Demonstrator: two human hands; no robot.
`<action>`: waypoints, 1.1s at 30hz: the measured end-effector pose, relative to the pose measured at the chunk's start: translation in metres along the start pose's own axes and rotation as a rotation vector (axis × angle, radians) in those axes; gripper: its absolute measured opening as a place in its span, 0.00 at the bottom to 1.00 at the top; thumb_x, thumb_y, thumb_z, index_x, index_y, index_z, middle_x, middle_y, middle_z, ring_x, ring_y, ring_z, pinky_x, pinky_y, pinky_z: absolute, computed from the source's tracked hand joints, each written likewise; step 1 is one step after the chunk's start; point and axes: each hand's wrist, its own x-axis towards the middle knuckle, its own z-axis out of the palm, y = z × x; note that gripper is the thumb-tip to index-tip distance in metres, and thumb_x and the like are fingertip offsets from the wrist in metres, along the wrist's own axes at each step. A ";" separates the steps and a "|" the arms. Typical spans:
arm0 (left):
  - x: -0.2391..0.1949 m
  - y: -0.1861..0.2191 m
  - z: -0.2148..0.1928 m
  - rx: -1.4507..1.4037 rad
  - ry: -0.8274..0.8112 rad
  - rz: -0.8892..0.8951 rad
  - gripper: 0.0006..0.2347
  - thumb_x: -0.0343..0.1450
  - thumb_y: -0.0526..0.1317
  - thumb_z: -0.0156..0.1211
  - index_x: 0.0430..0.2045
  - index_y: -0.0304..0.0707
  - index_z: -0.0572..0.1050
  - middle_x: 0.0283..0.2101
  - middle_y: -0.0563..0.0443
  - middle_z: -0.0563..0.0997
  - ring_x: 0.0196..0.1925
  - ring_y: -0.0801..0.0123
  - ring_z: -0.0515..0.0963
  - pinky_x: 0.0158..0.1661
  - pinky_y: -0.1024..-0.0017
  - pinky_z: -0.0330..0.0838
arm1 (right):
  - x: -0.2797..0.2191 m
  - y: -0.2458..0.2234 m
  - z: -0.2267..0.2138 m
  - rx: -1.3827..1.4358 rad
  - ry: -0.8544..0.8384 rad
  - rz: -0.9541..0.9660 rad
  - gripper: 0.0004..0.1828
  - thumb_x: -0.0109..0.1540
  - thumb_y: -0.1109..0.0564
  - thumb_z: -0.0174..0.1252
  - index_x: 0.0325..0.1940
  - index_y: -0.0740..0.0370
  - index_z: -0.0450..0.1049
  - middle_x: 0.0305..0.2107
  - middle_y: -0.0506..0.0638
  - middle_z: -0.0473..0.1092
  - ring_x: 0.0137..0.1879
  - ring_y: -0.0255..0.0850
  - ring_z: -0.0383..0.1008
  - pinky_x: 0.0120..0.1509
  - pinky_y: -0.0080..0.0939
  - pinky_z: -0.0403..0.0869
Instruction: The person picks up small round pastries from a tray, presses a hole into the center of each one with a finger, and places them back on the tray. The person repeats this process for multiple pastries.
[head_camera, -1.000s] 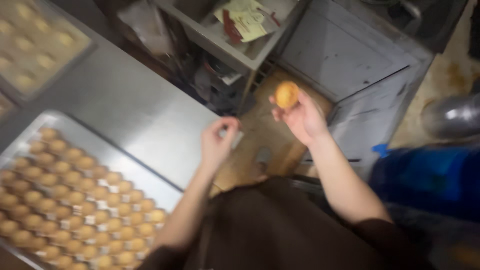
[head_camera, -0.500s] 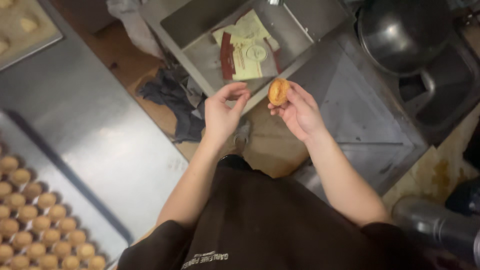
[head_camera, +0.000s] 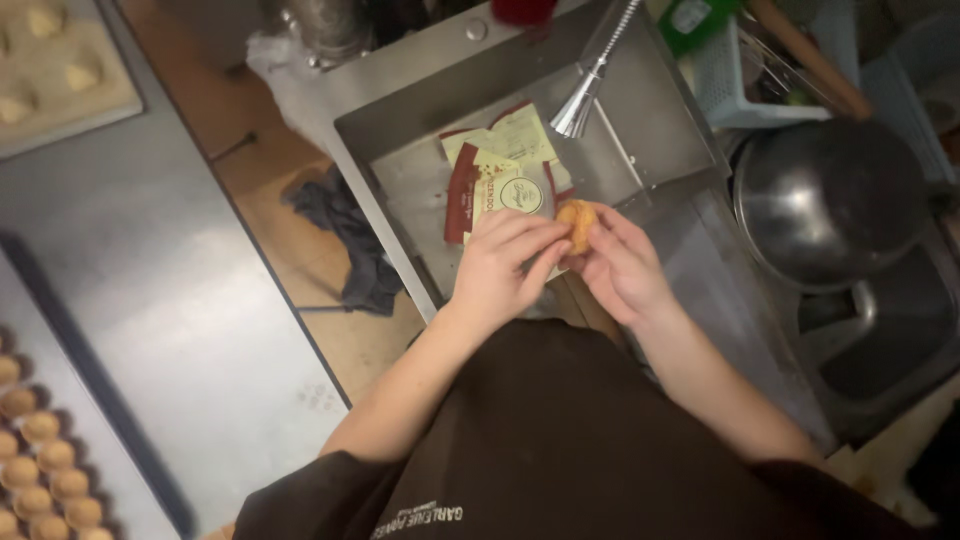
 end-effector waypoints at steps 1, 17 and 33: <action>0.001 0.001 0.003 0.058 0.015 0.026 0.08 0.70 0.34 0.69 0.41 0.36 0.81 0.40 0.52 0.82 0.43 0.60 0.79 0.47 0.65 0.71 | 0.006 -0.003 -0.003 0.004 -0.010 0.009 0.21 0.73 0.55 0.49 0.68 0.67 0.63 0.56 0.53 0.70 0.61 0.42 0.72 0.66 0.49 0.72; 0.010 -0.009 0.037 0.225 0.191 -0.202 0.07 0.70 0.34 0.69 0.39 0.40 0.80 0.41 0.54 0.82 0.47 0.62 0.79 0.52 0.66 0.65 | 0.049 -0.010 -0.034 -0.016 -0.114 0.106 0.22 0.71 0.55 0.52 0.68 0.67 0.63 0.56 0.53 0.69 0.60 0.43 0.73 0.62 0.50 0.75; 0.022 -0.016 0.041 0.196 0.173 -0.250 0.02 0.70 0.35 0.69 0.32 0.39 0.81 0.35 0.56 0.83 0.41 0.65 0.79 0.50 0.67 0.65 | 0.057 -0.015 -0.027 -0.106 -0.052 0.095 0.24 0.68 0.59 0.58 0.66 0.68 0.62 0.55 0.55 0.69 0.58 0.43 0.74 0.60 0.47 0.78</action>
